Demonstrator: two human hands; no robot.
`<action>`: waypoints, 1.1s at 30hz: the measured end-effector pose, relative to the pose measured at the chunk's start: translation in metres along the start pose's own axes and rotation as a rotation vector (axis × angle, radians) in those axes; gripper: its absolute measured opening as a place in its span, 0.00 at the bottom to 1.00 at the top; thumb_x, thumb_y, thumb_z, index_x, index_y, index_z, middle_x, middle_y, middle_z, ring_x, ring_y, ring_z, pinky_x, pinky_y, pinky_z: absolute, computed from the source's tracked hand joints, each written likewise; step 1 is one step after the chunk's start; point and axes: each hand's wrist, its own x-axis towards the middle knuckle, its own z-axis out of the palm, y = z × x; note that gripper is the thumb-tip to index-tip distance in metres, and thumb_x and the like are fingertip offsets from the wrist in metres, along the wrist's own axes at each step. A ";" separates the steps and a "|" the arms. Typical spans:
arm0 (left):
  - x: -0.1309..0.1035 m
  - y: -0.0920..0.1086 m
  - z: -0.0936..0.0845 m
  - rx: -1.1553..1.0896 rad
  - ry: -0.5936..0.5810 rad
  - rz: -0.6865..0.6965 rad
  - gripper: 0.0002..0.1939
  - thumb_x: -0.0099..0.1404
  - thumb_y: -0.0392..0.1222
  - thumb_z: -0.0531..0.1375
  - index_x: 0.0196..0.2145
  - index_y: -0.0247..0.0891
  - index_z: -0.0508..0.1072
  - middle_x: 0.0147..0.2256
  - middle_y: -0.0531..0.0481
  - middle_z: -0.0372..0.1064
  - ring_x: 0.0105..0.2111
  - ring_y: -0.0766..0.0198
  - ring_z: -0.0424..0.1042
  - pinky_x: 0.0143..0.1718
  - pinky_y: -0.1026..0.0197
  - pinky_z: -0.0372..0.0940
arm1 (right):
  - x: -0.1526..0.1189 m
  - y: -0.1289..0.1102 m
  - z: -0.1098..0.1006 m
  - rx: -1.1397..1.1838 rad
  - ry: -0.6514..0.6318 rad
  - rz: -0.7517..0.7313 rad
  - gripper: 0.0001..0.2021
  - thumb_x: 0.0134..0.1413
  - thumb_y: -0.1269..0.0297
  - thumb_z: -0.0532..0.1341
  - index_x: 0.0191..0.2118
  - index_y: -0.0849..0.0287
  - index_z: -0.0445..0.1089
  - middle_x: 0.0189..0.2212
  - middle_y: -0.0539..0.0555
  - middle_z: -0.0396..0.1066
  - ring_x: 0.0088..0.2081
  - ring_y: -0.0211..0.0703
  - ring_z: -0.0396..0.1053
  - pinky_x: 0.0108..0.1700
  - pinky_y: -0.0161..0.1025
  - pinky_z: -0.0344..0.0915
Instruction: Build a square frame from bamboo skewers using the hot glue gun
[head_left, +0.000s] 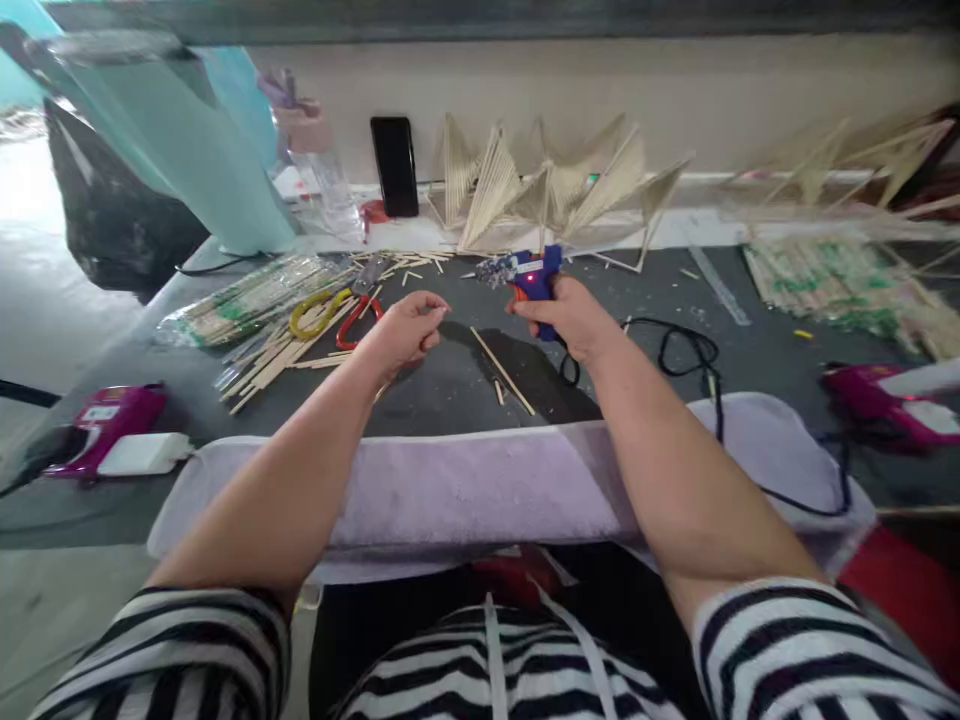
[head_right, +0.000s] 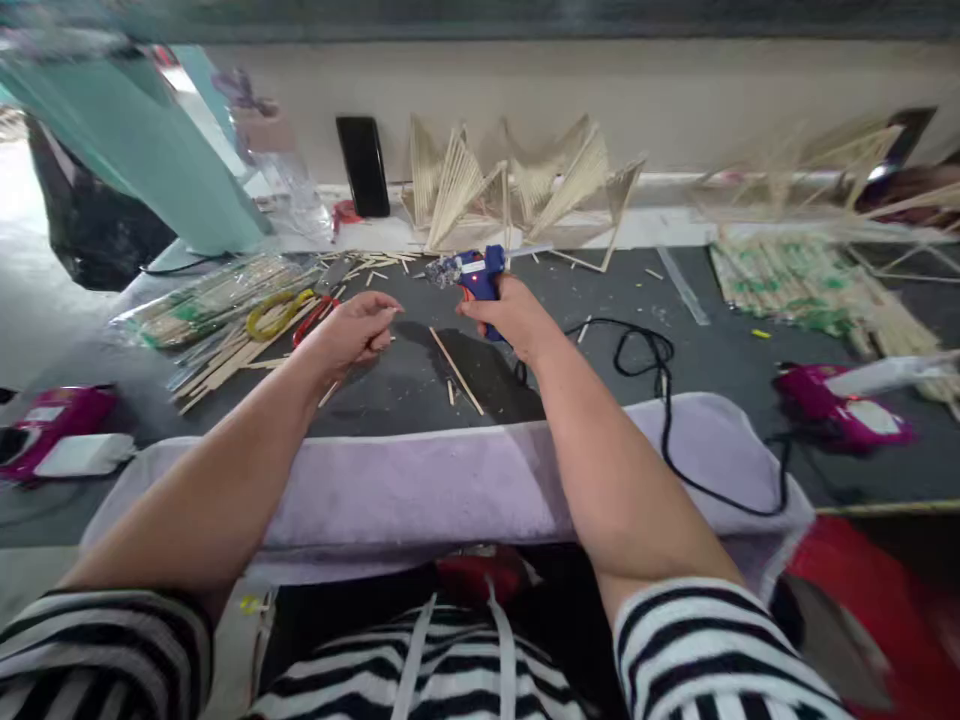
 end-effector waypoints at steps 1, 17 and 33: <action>0.000 -0.001 -0.001 0.014 0.002 0.007 0.03 0.67 0.41 0.54 0.35 0.42 0.65 0.13 0.63 0.51 0.11 0.73 0.44 0.14 0.70 0.38 | 0.000 0.000 0.000 0.000 -0.001 -0.002 0.12 0.41 0.67 0.68 0.34 0.57 0.66 0.29 0.52 0.73 0.21 0.35 0.61 0.22 0.35 0.60; 0.004 -0.007 -0.002 -0.081 0.024 -0.050 0.07 0.68 0.42 0.57 0.36 0.36 0.72 0.18 0.59 0.56 0.13 0.76 0.49 0.15 0.70 0.43 | 0.000 0.003 0.001 -0.060 -0.015 0.010 0.13 0.44 0.64 0.69 0.35 0.57 0.66 0.30 0.52 0.73 0.23 0.36 0.61 0.23 0.36 0.61; 0.003 -0.004 -0.002 0.032 0.152 -0.086 0.08 0.66 0.35 0.58 0.29 0.33 0.72 0.19 0.56 0.64 0.14 0.77 0.57 0.13 0.73 0.47 | -0.006 -0.001 0.010 -0.152 -0.137 -0.038 0.13 0.43 0.67 0.68 0.37 0.59 0.68 0.35 0.55 0.74 0.34 0.45 0.69 0.27 0.37 0.65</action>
